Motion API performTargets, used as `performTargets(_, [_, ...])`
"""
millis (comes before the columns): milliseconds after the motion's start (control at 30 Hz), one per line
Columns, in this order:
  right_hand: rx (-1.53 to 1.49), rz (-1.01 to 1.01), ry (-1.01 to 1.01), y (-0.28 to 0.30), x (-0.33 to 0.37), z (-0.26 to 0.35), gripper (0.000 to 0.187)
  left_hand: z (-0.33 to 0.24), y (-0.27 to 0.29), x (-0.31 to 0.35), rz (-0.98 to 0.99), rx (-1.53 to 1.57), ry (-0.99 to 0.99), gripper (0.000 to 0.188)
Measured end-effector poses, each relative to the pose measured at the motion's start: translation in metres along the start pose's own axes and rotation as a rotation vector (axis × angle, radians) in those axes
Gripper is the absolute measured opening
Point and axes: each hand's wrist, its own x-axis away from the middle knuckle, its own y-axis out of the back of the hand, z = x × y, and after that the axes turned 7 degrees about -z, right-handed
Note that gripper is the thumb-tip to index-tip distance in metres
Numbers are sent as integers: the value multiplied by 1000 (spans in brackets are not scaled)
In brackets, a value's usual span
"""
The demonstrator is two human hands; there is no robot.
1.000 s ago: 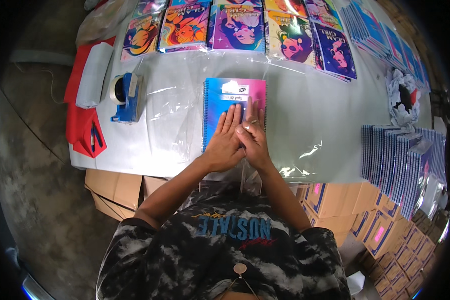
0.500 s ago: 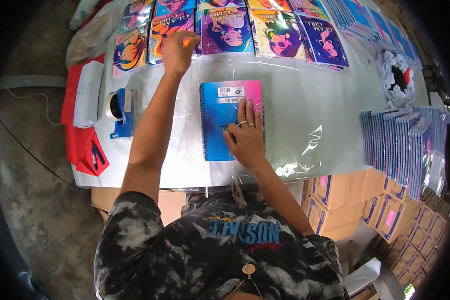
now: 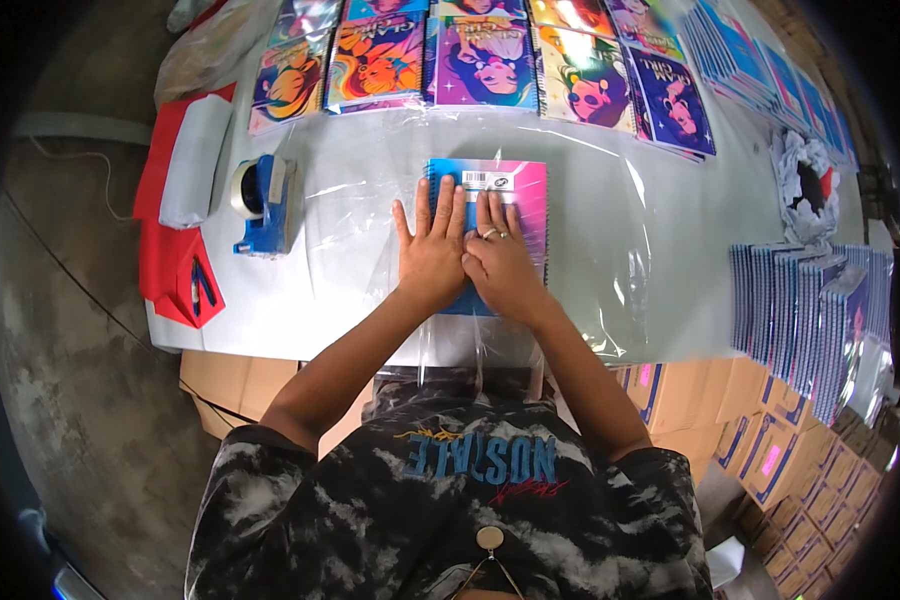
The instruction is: The person repeatedly wraps spiral-bound notebooks in clear plastic bags on a table. They place a notebook into a bag, seal it with tape, and set it aside. The process is repeated multiple times with different notebooks.
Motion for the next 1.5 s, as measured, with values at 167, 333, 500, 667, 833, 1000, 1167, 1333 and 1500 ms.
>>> performTargets(167, [-150,237,-39,13,-15,-15,24,-35,6,53,-48,198,91,68])
performTargets(333, [-34,318,-41,22,-20,1,16,1,30,98,463,187,-334,57])
performTargets(500, [54,429,-68,29,-26,18,9,231,55,78,-640,110,703,39])
performTargets(667, [79,386,-217,40,-34,24,78,262,103,52,234,801,1114,34])
performTargets(833, [93,359,-140,42,-42,12,114,283,54,128,-184,2023,643,28])
performTargets(1000, [40,378,-136,43,-43,13,120,302,39,137,-475,242,1086,21])
performTargets(1167, [44,346,-160,46,-41,3,125,121,103,-6,-27,1260,298,27])
performTargets(1333, [30,393,-149,47,-44,3,129,25,65,-51,361,32,115,55])
performTargets(1500, [75,14,-268,52,-22,-21,123,95,55,-42,303,220,207,61])
